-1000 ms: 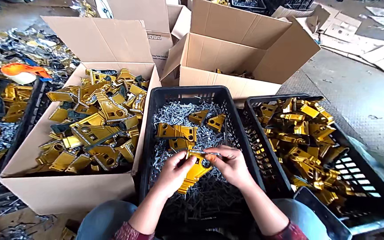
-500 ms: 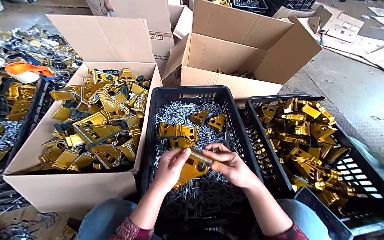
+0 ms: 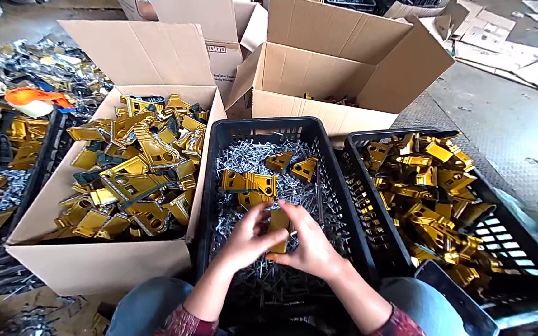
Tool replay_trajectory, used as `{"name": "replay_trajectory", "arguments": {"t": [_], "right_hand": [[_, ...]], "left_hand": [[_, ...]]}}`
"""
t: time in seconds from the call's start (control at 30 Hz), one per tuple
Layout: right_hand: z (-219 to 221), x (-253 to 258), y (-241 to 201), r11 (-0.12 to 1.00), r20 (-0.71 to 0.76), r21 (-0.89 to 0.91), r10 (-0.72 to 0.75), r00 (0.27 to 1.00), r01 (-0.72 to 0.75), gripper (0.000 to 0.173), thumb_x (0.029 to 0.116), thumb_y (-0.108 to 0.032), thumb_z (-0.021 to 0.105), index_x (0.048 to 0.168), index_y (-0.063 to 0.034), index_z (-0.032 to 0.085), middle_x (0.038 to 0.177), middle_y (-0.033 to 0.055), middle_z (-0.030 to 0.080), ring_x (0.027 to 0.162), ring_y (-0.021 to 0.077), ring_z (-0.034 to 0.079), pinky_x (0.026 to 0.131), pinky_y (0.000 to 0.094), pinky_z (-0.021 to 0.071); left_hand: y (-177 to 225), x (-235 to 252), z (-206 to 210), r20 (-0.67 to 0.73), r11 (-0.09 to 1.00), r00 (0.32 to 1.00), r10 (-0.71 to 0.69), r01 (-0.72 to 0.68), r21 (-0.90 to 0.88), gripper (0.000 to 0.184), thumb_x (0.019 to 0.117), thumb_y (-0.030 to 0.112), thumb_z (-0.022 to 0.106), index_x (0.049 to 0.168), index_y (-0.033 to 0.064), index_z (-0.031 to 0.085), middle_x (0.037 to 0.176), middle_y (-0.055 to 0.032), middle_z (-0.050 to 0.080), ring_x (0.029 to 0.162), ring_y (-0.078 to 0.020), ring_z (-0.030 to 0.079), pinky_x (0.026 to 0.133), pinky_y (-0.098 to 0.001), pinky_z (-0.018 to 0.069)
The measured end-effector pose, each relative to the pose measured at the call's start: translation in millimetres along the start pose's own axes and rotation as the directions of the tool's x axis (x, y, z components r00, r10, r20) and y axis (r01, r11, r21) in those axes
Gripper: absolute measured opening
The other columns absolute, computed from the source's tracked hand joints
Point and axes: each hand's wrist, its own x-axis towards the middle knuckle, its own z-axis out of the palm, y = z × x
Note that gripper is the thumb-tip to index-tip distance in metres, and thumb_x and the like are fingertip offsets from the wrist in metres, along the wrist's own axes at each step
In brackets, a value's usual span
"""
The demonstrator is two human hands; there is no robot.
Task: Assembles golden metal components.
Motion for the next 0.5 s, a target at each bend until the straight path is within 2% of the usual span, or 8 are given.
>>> {"name": "replay_trajectory", "arguments": {"t": [0.07,0.13,0.17,0.23,0.27,0.37,0.43,0.5], "right_hand": [[4.1,1.1,-3.4,0.996,0.016,-0.082,-0.027,1.0,0.028,0.102,0.0672,-0.053,0.088,0.147,-0.0036,0.048,0.123,0.0167,0.068,0.111,0.0317,0.065,0.096,0.0533,0.0519],[-1.0,3.6,-3.5,0.996,0.055,0.055,0.072,0.996,-0.075,0.096,0.0748,-0.061,0.081,0.144,-0.0006,0.053,0.12,0.0114,0.071,0.112,0.0239,0.065,0.1,0.0457,0.0528],[-5.0,3.7,-2.9,0.976,0.077,0.161,0.135,0.988,-0.146,0.082,0.082,-0.058,0.078,0.139,-0.001,0.061,0.119,0.0101,0.072,0.111,0.0194,0.065,0.101,0.0398,0.0528],[-9.1,2.6,-1.5,0.896,0.1,0.349,0.255,0.962,-0.274,0.038,0.0928,-0.031,0.075,0.12,-0.0045,0.075,0.111,0.0053,0.075,0.106,0.0104,0.067,0.098,0.0297,0.054],[-7.9,1.7,-1.5,0.854,0.09,0.416,0.303,0.949,-0.312,0.024,0.0927,-0.02,0.074,0.111,-0.0045,0.078,0.103,0.0033,0.076,0.1,0.0075,0.067,0.093,0.0269,0.0548],[-3.9,0.6,-3.2,0.747,0.091,0.534,0.415,0.905,-0.396,0.011,0.0903,-0.007,0.073,0.1,-0.0032,0.078,0.092,0.0011,0.076,0.086,0.0046,0.07,0.08,0.0241,0.0591],[-5.2,6.3,-11.0,0.608,0.114,0.645,0.524,0.844,-0.464,0.009,0.091,-0.002,0.07,0.097,-0.0022,0.077,0.088,0.0017,0.076,0.081,0.0058,0.071,0.077,0.0257,0.0606],[-6.4,13.7,-19.1,0.348,0.145,0.818,0.646,0.749,-0.458,0.015,0.0955,0.002,0.06,0.095,-0.0016,0.074,0.088,0.0049,0.074,0.081,0.011,0.07,0.078,0.0308,0.0602]], "left_hand": [[-3.5,-1.6,5.9,0.037,1.0,0.999,-0.025,0.024,0.014,0.072,0.0826,0.016,0.08,0.144,0.0031,0.046,0.12,-0.0069,0.07,0.106,-0.0127,0.069,0.094,-0.0314,0.0588],[-5.0,-1.2,2.0,0.055,0.999,0.998,-0.019,0.017,0.038,0.065,0.0825,0.012,0.077,0.141,0.0028,0.051,0.116,-0.0061,0.071,0.105,-0.0117,0.07,0.093,-0.0312,0.0587],[-4.5,-1.7,-1.9,0.085,0.999,0.996,-0.015,0.012,0.035,0.063,0.0836,0.012,0.077,0.14,0.0021,0.052,0.115,-0.006,0.072,0.104,-0.0116,0.07,0.093,-0.0312,0.0588],[-1.9,-2.5,-6.6,0.145,1.0,0.989,-0.01,0.008,0.014,0.061,0.0835,0.012,0.077,0.139,0.0013,0.054,0.115,-0.0064,0.072,0.102,-0.0124,0.07,0.091,-0.0316,0.0593],[-1.5,-2.7,-6.4,0.16,1.0,0.987,-0.016,0.014,0.017,0.059,0.0837,0.011,0.076,0.138,0.0013,0.055,0.114,-0.0064,0.072,0.101,-0.0124,0.07,0.09,-0.0315,0.0596],[-0.9,-1.9,-4.5,0.177,0.998,0.983,-0.054,0.051,0.02,0.052,0.086,0.012,0.072,0.135,0.0031,0.058,0.108,-0.0051,0.073,0.093,-0.0108,0.071,0.084,-0.03,0.0604],[6.3,-2.2,-12.3,0.228,0.999,0.973,-0.031,0.04,-0.034,0.05,0.091,0.019,0.07,0.137,0.0025,0.057,0.11,-0.0043,0.072,0.095,-0.0094,0.07,0.085,-0.0289,0.0594],[11.7,-4.4,-24.9,0.341,0.986,0.938,0.056,0.0,-0.164,0.072,0.0923,0.032,0.072,0.148,-0.0017,0.042,0.126,-0.0034,0.066,0.111,-0.0078,0.065,0.096,-0.0279,0.0557]]}}
